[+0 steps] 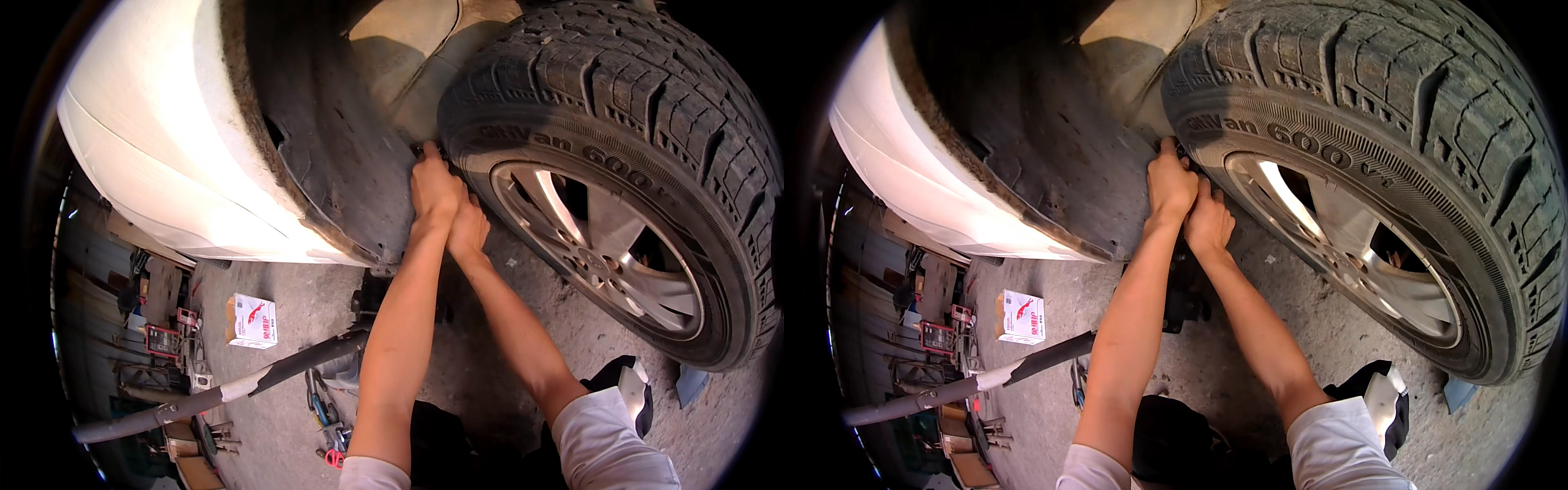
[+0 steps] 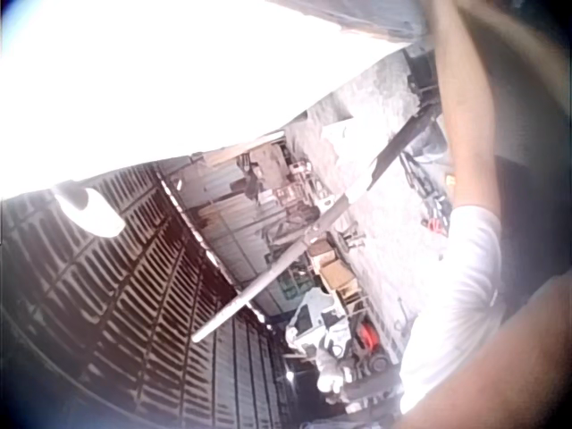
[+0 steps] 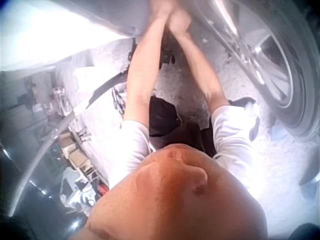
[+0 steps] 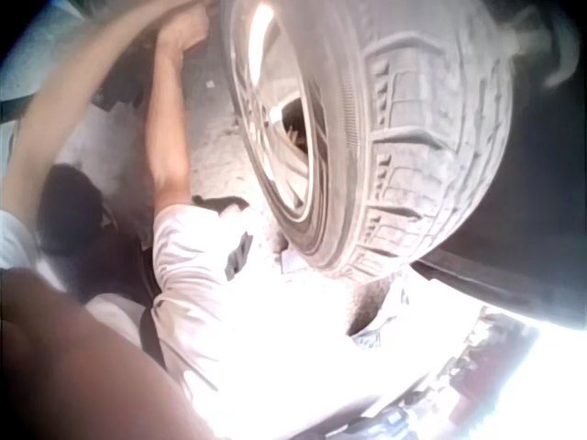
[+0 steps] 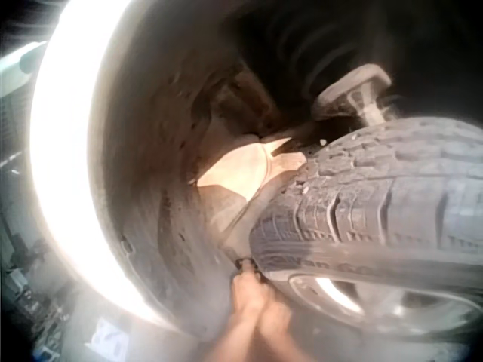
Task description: The person removes a plastic wheel arch liner from a white car using a screwdriver and a socket wrench. They loosen and remove several fasteners, then detach the liner and set it aside on the floor.
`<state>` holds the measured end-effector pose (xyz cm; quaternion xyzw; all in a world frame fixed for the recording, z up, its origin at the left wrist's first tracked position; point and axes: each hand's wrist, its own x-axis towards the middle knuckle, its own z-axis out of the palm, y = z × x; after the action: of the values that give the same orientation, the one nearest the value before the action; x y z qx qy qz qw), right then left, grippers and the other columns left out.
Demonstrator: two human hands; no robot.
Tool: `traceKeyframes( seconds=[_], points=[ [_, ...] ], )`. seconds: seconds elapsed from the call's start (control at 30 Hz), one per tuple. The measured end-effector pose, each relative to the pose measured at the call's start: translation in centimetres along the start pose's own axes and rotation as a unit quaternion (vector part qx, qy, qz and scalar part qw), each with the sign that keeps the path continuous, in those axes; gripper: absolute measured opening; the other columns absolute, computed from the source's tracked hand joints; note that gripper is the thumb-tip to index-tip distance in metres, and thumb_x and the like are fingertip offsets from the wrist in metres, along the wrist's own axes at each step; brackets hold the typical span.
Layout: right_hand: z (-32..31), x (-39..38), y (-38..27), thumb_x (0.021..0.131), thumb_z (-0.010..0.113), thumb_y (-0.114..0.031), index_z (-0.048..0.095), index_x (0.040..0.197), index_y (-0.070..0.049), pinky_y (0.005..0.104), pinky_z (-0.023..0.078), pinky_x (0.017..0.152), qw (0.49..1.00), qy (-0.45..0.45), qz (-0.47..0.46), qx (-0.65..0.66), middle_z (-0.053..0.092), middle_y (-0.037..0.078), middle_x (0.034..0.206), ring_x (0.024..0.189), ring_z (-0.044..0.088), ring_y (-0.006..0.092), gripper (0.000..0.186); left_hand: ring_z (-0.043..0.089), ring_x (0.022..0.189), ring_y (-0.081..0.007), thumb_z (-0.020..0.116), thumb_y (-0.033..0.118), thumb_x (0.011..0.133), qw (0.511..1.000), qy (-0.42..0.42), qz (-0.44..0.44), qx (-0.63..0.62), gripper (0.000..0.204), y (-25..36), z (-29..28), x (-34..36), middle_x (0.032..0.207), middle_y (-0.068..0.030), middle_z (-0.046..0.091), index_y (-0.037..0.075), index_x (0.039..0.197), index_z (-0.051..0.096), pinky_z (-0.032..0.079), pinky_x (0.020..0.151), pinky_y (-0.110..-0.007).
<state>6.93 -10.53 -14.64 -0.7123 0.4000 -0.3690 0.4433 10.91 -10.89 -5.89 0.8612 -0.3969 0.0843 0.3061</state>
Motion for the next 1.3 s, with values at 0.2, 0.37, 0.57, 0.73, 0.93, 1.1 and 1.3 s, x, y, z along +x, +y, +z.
traceKeyframes(
  seconds=[0.2,0.37,0.57,0.73,0.93,1.1,1.3],
  points=[
    [0.3,0.0,0.3,0.083,0.056,-0.021,0.048,0.110,-0.002,0.0504,0.047,0.068,0.999,0.010,0.010,0.041,0.060,0.028,0.094,0.081,0.061,0.0437,0.034,0.060,0.090,-0.0421,0.052,-0.003,0.073,1.000,0.006,-0.013,-0.015,0.025,0.7,-0.4,0.1,0.090,-0.0252,0.063,-0.004,0.097,0.052,0.047,0.079,-0.046],
    [0.1,-3.0,-2.8,0.078,0.064,-0.022,0.042,0.101,0.002,0.0506,0.045,0.067,0.979,-0.013,-0.022,0.200,0.061,0.028,0.080,0.079,0.059,0.0455,0.040,0.059,0.091,-0.0440,0.049,0.001,0.074,1.000,0.006,0.002,0.008,0.021,0.8,-0.6,1.2,0.092,-0.0291,0.061,-0.005,0.093,0.055,0.047,0.080,-0.047],
    [-0.1,-3.3,-4.1,0.079,0.062,-0.022,0.043,0.105,0.002,0.0519,0.044,0.066,0.975,-0.025,-0.013,0.219,0.061,0.030,0.082,0.079,0.059,0.0463,0.041,0.057,0.094,-0.0453,0.049,0.006,0.077,1.000,-0.024,-0.005,0.011,0.023,0.2,-1.7,2.0,0.095,-0.0311,0.060,-0.006,0.096,0.058,0.046,0.083,-0.048],
    [0.3,0.3,1.2,0.091,0.052,-0.030,0.055,0.094,0.002,0.0495,0.046,0.069,0.994,0.031,0.087,0.065,0.062,0.024,0.088,0.081,0.059,0.0444,0.032,0.057,0.096,-0.0452,0.050,0.009,0.080,0.999,-0.021,-0.016,0.019,0.027,1.1,-1.4,1.1,0.096,-0.0312,0.060,-0.004,0.101,0.058,0.045,0.085,-0.049],
    [1.0,-3.8,-2.3,0.084,0.059,-0.031,0.056,0.089,-0.001,0.0471,0.044,0.066,0.987,0.057,-0.006,0.147,0.061,0.018,0.089,0.079,0.060,0.0386,0.030,0.057,0.096,-0.0446,0.049,0.011,0.081,1.000,0.004,-0.026,0.014,0.029,0.7,-1.6,1.5,0.096,-0.0293,0.061,0.000,0.105,0.060,0.045,0.084,-0.049],
    [0.9,-4.1,-2.5,0.086,0.058,-0.027,0.052,0.084,-0.003,0.0481,0.045,0.065,0.992,0.009,-0.019,0.121,0.062,0.021,0.083,0.076,0.060,0.0397,0.025,0.058,0.094,-0.0445,0.050,0.012,0.083,0.999,0.000,-0.030,0.014,0.027,0.6,-1.9,0.9,0.095,-0.0284,0.062,0.000,0.104,0.060,0.046,0.083,-0.049],
    [0.0,0.3,1.7,0.089,0.054,-0.036,0.055,0.082,0.000,0.0504,0.044,0.067,0.994,0.030,0.085,0.067,0.061,0.022,0.083,0.079,0.058,0.0440,0.037,0.056,0.098,-0.0439,0.052,0.011,0.083,0.998,-0.044,-0.037,0.028,0.029,1.8,-1.9,0.6,0.099,-0.0286,0.060,0.003,0.109,0.061,0.045,0.081,-0.046]
  ],
)
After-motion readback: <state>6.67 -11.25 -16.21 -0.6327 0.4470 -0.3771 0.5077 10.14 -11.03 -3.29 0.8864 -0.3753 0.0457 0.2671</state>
